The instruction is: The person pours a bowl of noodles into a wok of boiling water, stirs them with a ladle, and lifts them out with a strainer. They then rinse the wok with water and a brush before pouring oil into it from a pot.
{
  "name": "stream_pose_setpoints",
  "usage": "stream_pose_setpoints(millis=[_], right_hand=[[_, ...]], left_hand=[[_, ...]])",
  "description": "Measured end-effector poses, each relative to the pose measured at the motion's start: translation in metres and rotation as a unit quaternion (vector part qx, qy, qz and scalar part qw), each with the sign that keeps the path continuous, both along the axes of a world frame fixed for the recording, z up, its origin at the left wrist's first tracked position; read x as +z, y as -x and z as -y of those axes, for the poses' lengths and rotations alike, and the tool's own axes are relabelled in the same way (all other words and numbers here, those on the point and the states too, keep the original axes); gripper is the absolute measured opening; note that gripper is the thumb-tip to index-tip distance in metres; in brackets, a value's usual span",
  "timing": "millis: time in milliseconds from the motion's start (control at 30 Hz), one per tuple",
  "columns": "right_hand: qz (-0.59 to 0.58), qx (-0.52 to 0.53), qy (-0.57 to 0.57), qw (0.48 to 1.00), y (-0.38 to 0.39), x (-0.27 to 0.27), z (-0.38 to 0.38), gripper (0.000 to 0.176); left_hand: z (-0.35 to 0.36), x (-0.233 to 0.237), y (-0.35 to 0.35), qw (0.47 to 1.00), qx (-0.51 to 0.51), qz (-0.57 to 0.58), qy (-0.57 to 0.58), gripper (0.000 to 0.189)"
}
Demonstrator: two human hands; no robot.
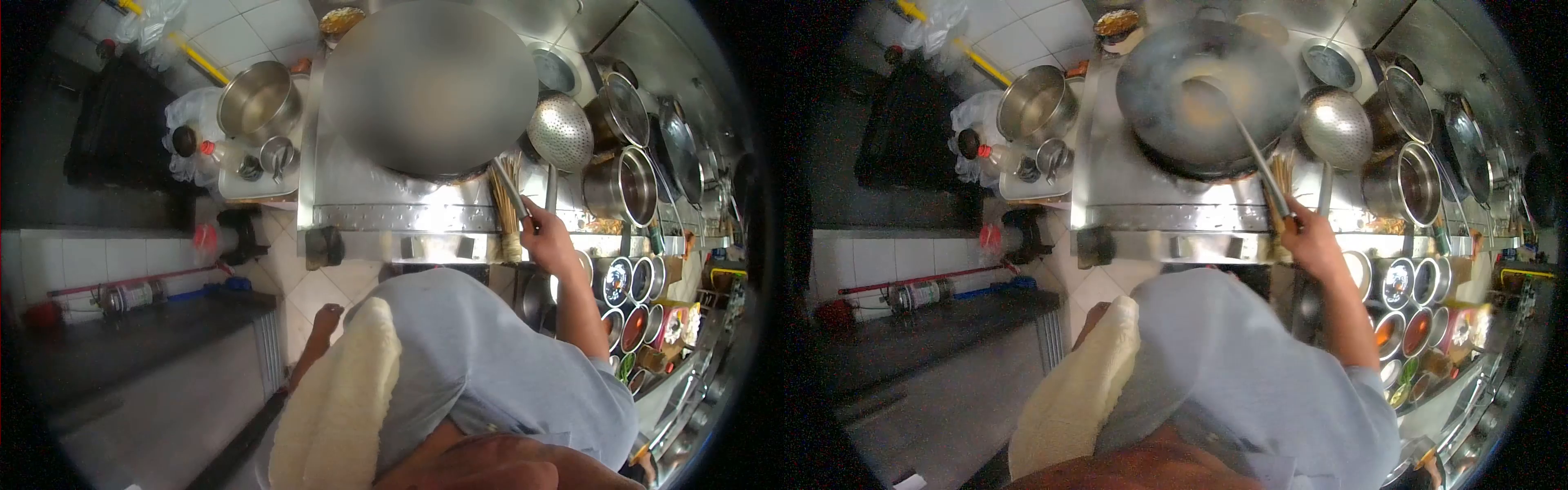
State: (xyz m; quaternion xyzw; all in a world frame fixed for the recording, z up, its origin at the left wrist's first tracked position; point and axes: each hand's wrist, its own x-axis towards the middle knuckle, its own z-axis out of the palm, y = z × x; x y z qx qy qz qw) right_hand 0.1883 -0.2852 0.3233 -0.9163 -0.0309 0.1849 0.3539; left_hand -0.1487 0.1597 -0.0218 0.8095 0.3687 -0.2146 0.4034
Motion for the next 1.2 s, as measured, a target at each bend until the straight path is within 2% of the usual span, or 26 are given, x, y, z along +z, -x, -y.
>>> stream_pose_setpoints(millis=[67,100,167,200,300,367,400,433,467,500,533,567,633,667,733,800,900,1000,1067,1100,1167,1200], right_hand=[[0.025,0.004,-0.022,0.999,-0.006,-0.024,-0.005,0.059],[0.078,0.03,0.062,0.995,-0.008,-0.029,-0.014,0.061],[0.109,0.03,0.08,0.99,-0.012,-0.045,-0.027,0.062],[0.14,0.031,0.098,0.985,-0.015,-0.052,-0.031,0.062],[0.118,0.0,0.065,0.991,-0.023,-0.052,-0.038,0.061],[0.109,-0.022,0.059,0.992,-0.03,-0.054,-0.038,0.061],[0.062,-0.055,-0.005,0.997,-0.035,-0.064,-0.032,0.057],[0.015,-0.088,-0.07,0.994,-0.038,-0.069,-0.029,0.055],[0.016,-0.087,-0.07,0.994,-0.038,-0.062,-0.03,0.055],[-0.066,-0.101,-0.201,0.972,-0.037,-0.046,-0.031,0.046],[-0.146,-0.114,-0.327,0.927,-0.036,-0.031,-0.031,0.038],[-0.146,-0.115,-0.326,0.927,-0.034,-0.02,-0.032,0.038],[-0.283,-0.169,-0.467,0.821,-0.03,-0.001,-0.031,0.016],[-0.282,-0.17,-0.467,0.821,-0.028,0.004,-0.028,0.016],[-0.324,-0.174,-0.532,0.763,-0.025,0.009,-0.02,0.01],[-0.321,-0.186,-0.52,0.769,-0.017,0.012,-0.016,0.01],[-0.291,-0.18,-0.523,0.781,-0.004,0.022,-0.016,0.011],[-0.257,-0.18,-0.5,0.807,0.0,0.028,-0.014,0.015],[-0.194,-0.134,-0.439,0.867,0.002,0.031,-0.014,0.037],[-0.193,-0.137,-0.44,0.866,0.002,0.032,-0.014,0.037],[-0.123,-0.12,-0.369,0.914,0.001,0.034,-0.015,0.059],[-0.122,-0.121,-0.369,0.913,0.001,0.033,-0.013,0.059]], left_hand=[[0.002,0.004,0.0,0.995,0.06,0.005,0.079,0.044],[0.005,0.012,-0.002,0.995,0.061,0.005,0.079,0.044],[0.01,0.027,-0.008,0.983,0.125,-0.005,0.136,0.045],[0.009,0.024,-0.006,0.983,0.126,-0.005,0.135,0.045],[0.011,0.022,-0.002,0.992,0.089,0.011,0.087,0.044],[0.014,0.028,-0.003,0.986,0.114,-0.061,0.109,0.041],[0.012,0.018,0.005,0.985,0.115,-0.061,0.109,0.041],[0.009,-0.003,0.018,0.998,0.035,-0.005,0.061,0.04],[0.007,-0.015,0.025,0.998,-0.045,0.052,0.011,0.039],[0.007,-0.016,0.026,0.998,-0.045,0.052,0.012,0.039],[0.008,-0.016,0.027,0.998,-0.047,0.048,0.003,0.039],[0.008,-0.017,0.028,0.998,-0.05,0.044,-0.007,0.039],[0.011,-0.002,0.02,0.999,-0.028,0.02,-0.002,0.039],[0.013,0.006,0.014,1.0,-0.005,-0.003,0.001,0.039],[0.01,-0.003,0.01,1.0,0.005,0.01,-0.001,0.04],[0.007,-0.003,0.004,1.0,0.017,0.021,-0.004,0.04],[0.005,0.008,-0.004,0.999,0.011,-0.032,0.04,0.042],[0.006,0.004,-0.001,0.998,0.035,0.011,0.042,0.044],[0.004,-0.003,0.003,0.998,0.047,-0.006,0.044,0.046],[0.003,-0.003,0.002,0.998,0.045,-0.006,0.044,0.046],[0.001,-0.004,0.001,0.999,-0.005,-0.029,0.013,0.045],[0.001,0.002,-0.002,0.999,-0.007,-0.029,0.012,0.045]])
